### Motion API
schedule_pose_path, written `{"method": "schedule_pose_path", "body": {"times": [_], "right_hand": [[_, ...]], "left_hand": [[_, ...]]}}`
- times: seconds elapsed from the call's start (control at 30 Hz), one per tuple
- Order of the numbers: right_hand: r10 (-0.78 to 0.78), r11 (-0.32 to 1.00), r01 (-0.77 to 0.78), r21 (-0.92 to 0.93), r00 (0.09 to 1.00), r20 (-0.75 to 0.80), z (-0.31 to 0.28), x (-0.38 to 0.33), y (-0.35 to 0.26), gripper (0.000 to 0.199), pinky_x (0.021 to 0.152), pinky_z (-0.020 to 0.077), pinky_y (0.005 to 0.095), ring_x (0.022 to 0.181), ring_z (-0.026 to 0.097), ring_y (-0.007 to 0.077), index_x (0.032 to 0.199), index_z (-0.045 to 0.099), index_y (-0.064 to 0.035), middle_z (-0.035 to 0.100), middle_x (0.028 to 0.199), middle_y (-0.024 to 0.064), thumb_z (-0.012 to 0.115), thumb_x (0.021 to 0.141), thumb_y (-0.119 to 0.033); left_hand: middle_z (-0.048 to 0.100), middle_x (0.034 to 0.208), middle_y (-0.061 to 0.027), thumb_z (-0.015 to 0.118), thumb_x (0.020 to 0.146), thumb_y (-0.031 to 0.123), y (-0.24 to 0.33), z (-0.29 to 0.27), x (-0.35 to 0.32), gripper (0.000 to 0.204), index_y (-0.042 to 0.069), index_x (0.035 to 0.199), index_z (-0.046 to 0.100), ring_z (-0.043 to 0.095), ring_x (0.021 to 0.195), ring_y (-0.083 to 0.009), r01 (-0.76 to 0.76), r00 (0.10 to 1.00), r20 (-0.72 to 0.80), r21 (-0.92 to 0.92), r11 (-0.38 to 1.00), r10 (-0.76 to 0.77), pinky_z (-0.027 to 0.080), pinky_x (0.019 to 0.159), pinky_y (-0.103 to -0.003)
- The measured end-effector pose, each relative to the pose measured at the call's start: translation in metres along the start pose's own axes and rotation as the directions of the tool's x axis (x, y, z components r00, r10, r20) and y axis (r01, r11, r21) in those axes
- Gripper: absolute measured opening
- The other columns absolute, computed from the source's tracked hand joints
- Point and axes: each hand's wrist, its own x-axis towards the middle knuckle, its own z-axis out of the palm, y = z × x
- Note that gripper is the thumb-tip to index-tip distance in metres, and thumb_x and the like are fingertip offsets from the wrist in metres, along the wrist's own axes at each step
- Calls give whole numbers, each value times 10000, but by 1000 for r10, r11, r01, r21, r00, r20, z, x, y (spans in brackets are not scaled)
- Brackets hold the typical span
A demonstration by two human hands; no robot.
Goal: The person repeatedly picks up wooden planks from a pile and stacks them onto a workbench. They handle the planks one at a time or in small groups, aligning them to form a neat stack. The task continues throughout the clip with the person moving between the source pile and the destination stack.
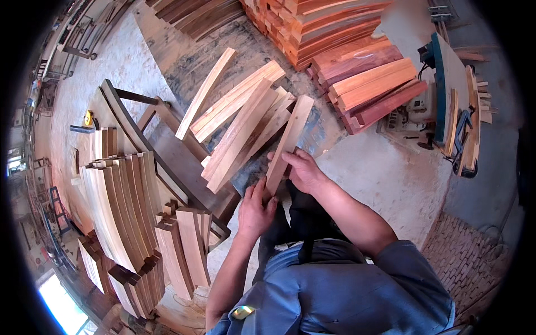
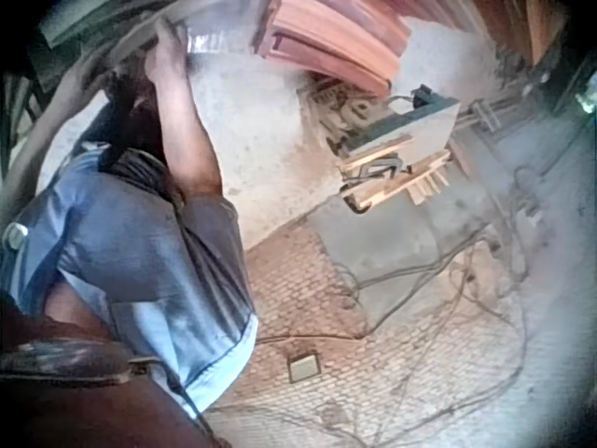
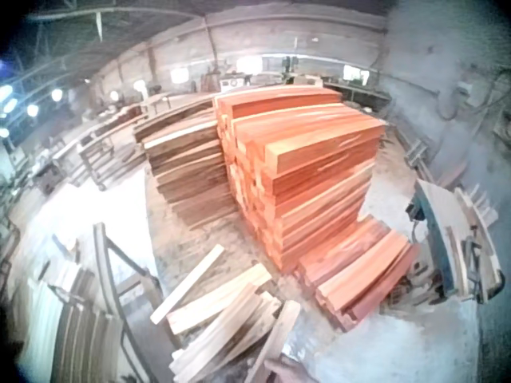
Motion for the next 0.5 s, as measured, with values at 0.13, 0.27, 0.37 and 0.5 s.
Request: {"method": "schedule_pose_path", "body": {"times": [0.13, 0.27, 0.37, 0.5], "right_hand": [[13, 989, -30, 143, 993, 117, 0, -2, -11, 276, 981, 492, 472, 1103, 631, 300, 1268, 534, -96, 651, 1190, 147, 548, 1011, -196], [85, 991, -88, 104, 996, 34, 0, -4, -5, 276, 951, 508, 505, 1080, 650, 326, 1267, 518, -105, 652, 1186, 155, 557, 1009, -196], [96, 993, -95, 75, 995, -14, -3, -7, 4, 267, 940, 516, 508, 1079, 653, 337, 1241, 524, -112, 659, 1160, 156, 584, 992, -186], [118, 990, -117, 84, 993, -2, -9, -9, -3, 259, 942, 512, 508, 1066, 651, 348, 1222, 536, -116, 664, 1136, 153, 596, 979, -179]], "left_hand": [[620, 1110, -197, 718, 846, 157, -6, 1, -2, 507, 25, 1298, 529, 640, 969, -398, 152, 985, 111, -219, 964, -130, 537, 820, -441], [608, 1088, -186, 718, 838, 155, 18, 9, -7, 426, 23, 1203, 541, 630, 940, -403, 52, 991, -126, 81, 995, -41, 530, 774, -456], [600, 1109, -197, 726, 834, 175, 16, 18, -8, 452, 20, 1217, 541, 623, 967, -415, -5, 983, -181, 146, 989, 32, 525, 808, -456], [599, 1138, -219, 721, 839, 186, 6, 7, -11, 502, 5, 1266, 531, 609, 999, -419, -41, 988, -152, -18, 999, 38, 516, 855, -455]]}}
